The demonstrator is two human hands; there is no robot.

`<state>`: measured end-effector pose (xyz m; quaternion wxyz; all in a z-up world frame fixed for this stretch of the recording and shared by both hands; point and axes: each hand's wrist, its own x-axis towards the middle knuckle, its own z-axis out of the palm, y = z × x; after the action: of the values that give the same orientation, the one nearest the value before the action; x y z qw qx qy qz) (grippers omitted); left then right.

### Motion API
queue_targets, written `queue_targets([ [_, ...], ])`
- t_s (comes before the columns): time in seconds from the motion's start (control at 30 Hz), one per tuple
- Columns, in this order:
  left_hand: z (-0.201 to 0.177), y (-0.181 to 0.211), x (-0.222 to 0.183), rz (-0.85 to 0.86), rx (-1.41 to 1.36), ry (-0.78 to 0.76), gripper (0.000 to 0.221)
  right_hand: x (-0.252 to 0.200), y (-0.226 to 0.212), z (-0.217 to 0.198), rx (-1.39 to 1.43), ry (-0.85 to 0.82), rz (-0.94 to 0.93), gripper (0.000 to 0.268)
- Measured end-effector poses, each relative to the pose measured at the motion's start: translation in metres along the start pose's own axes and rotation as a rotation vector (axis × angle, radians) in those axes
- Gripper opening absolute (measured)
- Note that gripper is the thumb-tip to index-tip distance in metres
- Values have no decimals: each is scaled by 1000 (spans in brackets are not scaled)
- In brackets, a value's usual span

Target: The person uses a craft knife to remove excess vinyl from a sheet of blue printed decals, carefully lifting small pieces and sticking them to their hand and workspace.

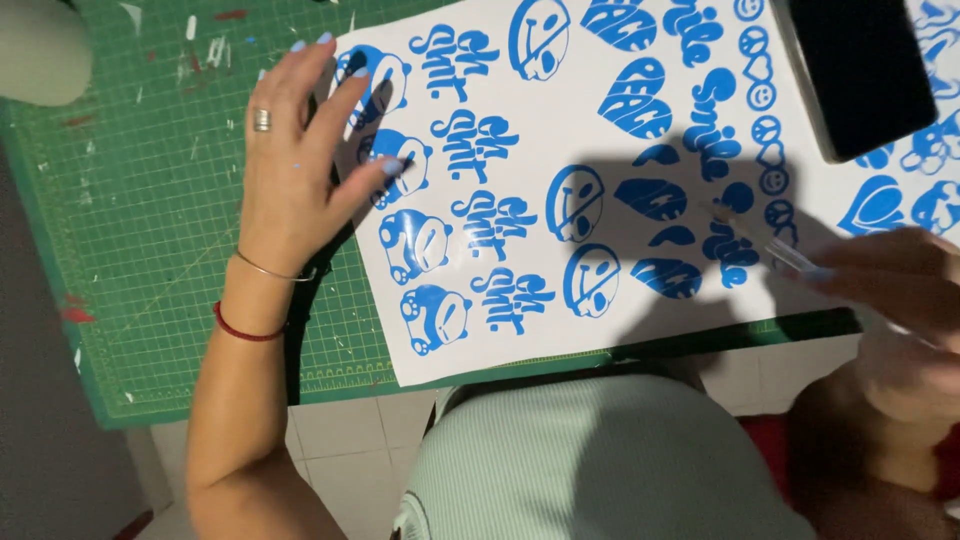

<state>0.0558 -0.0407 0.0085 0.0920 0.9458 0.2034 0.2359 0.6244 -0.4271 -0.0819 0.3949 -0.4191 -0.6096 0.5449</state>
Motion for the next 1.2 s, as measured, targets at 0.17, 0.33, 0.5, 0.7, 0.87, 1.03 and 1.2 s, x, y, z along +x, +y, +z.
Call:
queue_targets([
  [0.17, 7, 3, -3, -93, 107, -267, 97, 135, -148, 84, -824, 6, -239, 36],
  [0.33, 2, 10, 2, -132, 124, -357, 97, 150, -136, 89, -923, -195, -15, 67],
  [0.5, -1, 14, 1, -102, 145, -352, 83, 202, -146, 99, -1066, 58, -93, 41],
  [0.7, -10, 22, 3, -92, 156, -337, 81, 304, -152, 87, -637, 54, -160, 26],
  [0.87, -12, 19, 5, -87, 203, -410, 87, 362, -118, 87, -438, 212, -72, 24],
  [1.03, -17, 11, 20, -40, 286, -422, 75, 379, -57, 69, -1134, 243, -203, 32],
  [1.2, -7, -2, 62, -53, 214, -363, 68, 372, -54, 69, -1193, 250, -367, 36],
])
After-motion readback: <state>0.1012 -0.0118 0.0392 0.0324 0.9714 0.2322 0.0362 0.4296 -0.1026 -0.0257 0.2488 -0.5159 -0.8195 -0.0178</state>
